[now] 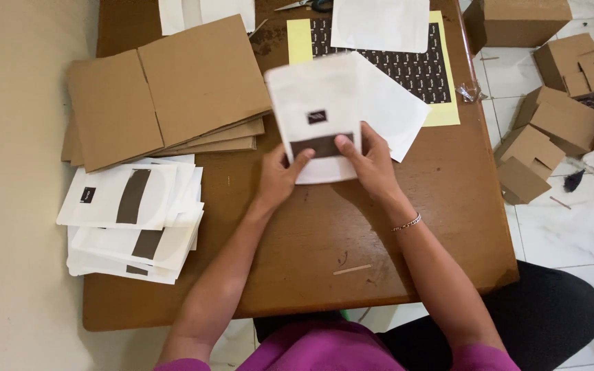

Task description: The person repeatedly picks up white pouches with a black stripe, folds the top edge down, and stacks them on the left side of the table. The person handles the pouches one at a time and maintains a consistent folding pattern throughout the clip.

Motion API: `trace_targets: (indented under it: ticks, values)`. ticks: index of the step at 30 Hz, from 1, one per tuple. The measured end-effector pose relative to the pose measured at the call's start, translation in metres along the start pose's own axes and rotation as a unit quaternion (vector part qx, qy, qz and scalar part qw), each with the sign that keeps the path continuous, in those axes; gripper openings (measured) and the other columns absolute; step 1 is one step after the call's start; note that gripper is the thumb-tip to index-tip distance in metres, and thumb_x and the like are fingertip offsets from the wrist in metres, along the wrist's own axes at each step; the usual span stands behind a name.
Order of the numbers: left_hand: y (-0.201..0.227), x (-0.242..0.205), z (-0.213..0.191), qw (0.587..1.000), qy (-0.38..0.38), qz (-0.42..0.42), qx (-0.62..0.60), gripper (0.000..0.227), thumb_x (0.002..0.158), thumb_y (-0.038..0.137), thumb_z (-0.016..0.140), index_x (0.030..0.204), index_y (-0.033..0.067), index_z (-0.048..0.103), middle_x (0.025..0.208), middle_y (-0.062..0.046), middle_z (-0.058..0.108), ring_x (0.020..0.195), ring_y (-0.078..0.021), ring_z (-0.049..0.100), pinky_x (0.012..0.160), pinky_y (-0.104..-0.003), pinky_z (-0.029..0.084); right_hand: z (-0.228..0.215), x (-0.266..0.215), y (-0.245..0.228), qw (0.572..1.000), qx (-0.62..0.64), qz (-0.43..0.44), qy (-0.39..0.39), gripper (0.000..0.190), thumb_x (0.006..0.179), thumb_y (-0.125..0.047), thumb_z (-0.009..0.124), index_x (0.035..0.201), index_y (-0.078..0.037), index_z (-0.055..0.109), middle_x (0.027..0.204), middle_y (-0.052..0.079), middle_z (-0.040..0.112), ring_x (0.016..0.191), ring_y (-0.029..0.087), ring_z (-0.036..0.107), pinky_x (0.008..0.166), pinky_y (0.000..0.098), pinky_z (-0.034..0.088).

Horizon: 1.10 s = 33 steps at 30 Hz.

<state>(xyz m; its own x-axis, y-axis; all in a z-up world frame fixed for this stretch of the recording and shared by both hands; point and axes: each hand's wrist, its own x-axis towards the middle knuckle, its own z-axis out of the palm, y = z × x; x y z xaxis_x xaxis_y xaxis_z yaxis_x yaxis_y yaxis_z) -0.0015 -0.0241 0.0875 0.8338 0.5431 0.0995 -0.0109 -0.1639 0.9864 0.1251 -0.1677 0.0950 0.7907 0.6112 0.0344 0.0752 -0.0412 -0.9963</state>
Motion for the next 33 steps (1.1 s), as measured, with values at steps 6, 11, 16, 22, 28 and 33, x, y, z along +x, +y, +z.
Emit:
trace_targets:
  ticks: [6, 11, 16, 22, 28, 33]
  values:
    - [-0.010, 0.005, -0.009, 0.996, 0.058, 0.021, -0.070, 0.020, 0.099, 0.028, 0.075, 0.104, 0.0088, 0.070, 0.094, 0.000, 0.073, 0.092, -0.0069, 0.057, 0.085, -0.032, 0.053, 0.006, -0.008, -0.015, 0.991, -0.007, 0.065, -0.113, 0.027, 0.093, -0.016, 0.078, 0.106, 0.007, 0.069, 0.092, 0.018, 0.070, 0.085, 0.024, 0.070, 0.082, 0.0445, 0.060]
    - [-0.029, 0.006, -0.002, 0.993, 0.009, -0.019, -0.112, 0.015, 0.089, 0.020, 0.084, 0.087, 0.0118, 0.072, 0.075, 0.000, 0.072, 0.069, -0.0077, 0.064, 0.065, -0.027, 0.059, 0.006, -0.007, -0.007, 0.997, -0.003, 0.023, -0.079, 0.027, 0.093, -0.020, 0.081, 0.100, 0.004, 0.070, 0.085, 0.015, 0.068, 0.082, 0.020, 0.065, 0.074, 0.0397, 0.060]
    - [-0.030, 0.008, -0.004, 0.991, 0.005, -0.023, -0.128, 0.012, 0.090, 0.016, 0.083, 0.089, 0.0093, 0.072, 0.078, -0.001, 0.073, 0.072, -0.0074, 0.064, 0.064, -0.028, 0.062, 0.010, -0.009, -0.034, 0.996, -0.033, 0.017, -0.083, 0.030, 0.086, -0.017, 0.085, 0.100, 0.003, 0.068, 0.085, 0.011, 0.065, 0.082, 0.020, 0.062, 0.072, 0.0372, 0.057]
    - [-0.031, 0.008, -0.002, 0.987, -0.019, -0.027, -0.156, 0.016, 0.087, 0.016, 0.086, 0.091, 0.0082, 0.072, 0.080, -0.003, 0.073, 0.073, -0.0089, 0.065, 0.065, -0.028, 0.063, 0.013, -0.007, -0.029, 0.998, -0.012, -0.015, -0.067, 0.026, 0.088, -0.019, 0.086, 0.094, -0.001, 0.068, 0.081, 0.008, 0.066, 0.079, 0.015, 0.062, 0.069, 0.0325, 0.055]
    - [-0.025, 0.007, -0.004, 0.986, -0.012, -0.041, -0.161, 0.018, 0.088, 0.020, 0.085, 0.090, 0.0076, 0.072, 0.079, -0.005, 0.073, 0.073, -0.0102, 0.065, 0.065, -0.028, 0.062, 0.022, -0.012, -0.022, 0.998, 0.017, -0.002, -0.065, 0.022, 0.089, -0.021, 0.085, 0.089, -0.004, 0.071, 0.077, 0.008, 0.071, 0.073, 0.013, 0.064, 0.068, 0.0299, 0.055]
    - [-0.025, 0.003, -0.002, 0.980, -0.014, -0.070, -0.185, 0.024, 0.097, 0.028, 0.075, 0.092, 0.0062, 0.066, 0.075, -0.009, 0.072, 0.068, -0.0138, 0.069, 0.060, -0.029, 0.063, 0.033, -0.018, -0.037, 0.995, 0.088, 0.025, -0.036, 0.023, 0.093, -0.023, 0.080, 0.092, -0.002, 0.072, 0.078, 0.011, 0.074, 0.071, 0.018, 0.072, 0.073, 0.0327, 0.058]
